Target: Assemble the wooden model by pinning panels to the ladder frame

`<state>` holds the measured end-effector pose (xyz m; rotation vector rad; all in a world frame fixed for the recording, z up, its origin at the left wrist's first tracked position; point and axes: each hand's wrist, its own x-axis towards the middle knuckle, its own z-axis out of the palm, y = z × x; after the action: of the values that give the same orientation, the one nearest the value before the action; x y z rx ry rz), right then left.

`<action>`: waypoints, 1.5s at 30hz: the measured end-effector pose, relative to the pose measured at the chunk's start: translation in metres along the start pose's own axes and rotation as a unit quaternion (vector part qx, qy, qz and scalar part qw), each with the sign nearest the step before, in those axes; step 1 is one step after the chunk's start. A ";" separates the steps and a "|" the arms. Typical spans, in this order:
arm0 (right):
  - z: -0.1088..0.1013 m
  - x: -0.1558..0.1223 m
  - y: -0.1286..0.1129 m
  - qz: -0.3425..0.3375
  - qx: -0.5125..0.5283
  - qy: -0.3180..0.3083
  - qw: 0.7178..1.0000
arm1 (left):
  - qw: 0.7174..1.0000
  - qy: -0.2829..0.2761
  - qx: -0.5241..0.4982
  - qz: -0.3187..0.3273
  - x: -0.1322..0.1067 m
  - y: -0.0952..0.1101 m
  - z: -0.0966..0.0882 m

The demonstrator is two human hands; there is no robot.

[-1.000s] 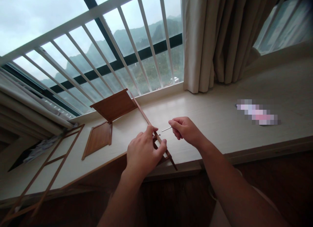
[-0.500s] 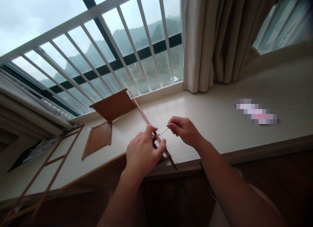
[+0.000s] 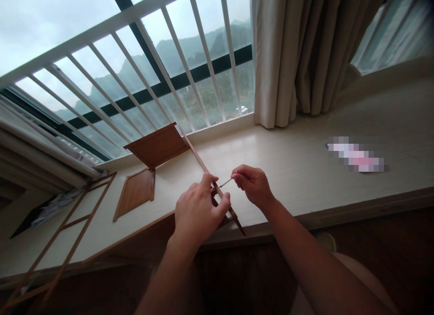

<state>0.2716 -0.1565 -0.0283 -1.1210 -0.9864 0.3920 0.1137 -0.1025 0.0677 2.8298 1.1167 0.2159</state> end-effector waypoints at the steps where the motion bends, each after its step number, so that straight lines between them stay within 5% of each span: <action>1: 0.001 -0.001 0.003 -0.005 0.009 0.010 1.000 | 1.000 0.000 -0.001 0.001 0.000 0.000 0.000; 9: 0.001 0.003 0.002 0.034 -0.011 0.009 0.999 | 1.000 -0.003 0.000 0.000 0.000 0.001 -0.001; 13: 0.003 0.009 -0.007 0.148 0.028 -0.014 0.988 | 1.000 -0.006 0.001 0.002 0.000 0.001 -0.001; 17: 0.007 0.016 -0.015 0.304 0.099 -0.070 0.945 | 1.000 -0.005 0.000 -0.001 0.000 0.000 0.000; 20: 0.008 0.018 -0.020 0.335 0.102 -0.061 0.935 | 1.000 -0.003 0.002 -0.001 0.000 0.000 0.001; 27: -0.007 0.013 -0.027 0.171 -0.049 -0.066 0.982 | 1.000 -0.005 0.001 -0.003 0.000 0.001 0.000; 32: -0.018 0.008 -0.025 0.053 -0.111 -0.071 0.990 | 1.000 -0.010 0.002 -0.006 0.000 0.003 -0.002; 38: -0.007 0.002 -0.018 0.023 -0.105 0.006 0.994 | 1.000 -0.006 0.006 -0.009 -0.001 0.003 -0.002; 45: 0.003 -0.005 -0.015 0.009 -0.080 0.009 0.997 | 1.000 -0.010 -0.002 -0.003 0.000 0.003 -0.002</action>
<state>0.2638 -0.1650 -0.0167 -1.2772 -1.0051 0.3214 0.1156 -0.1044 0.0704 2.8186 1.1204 0.1893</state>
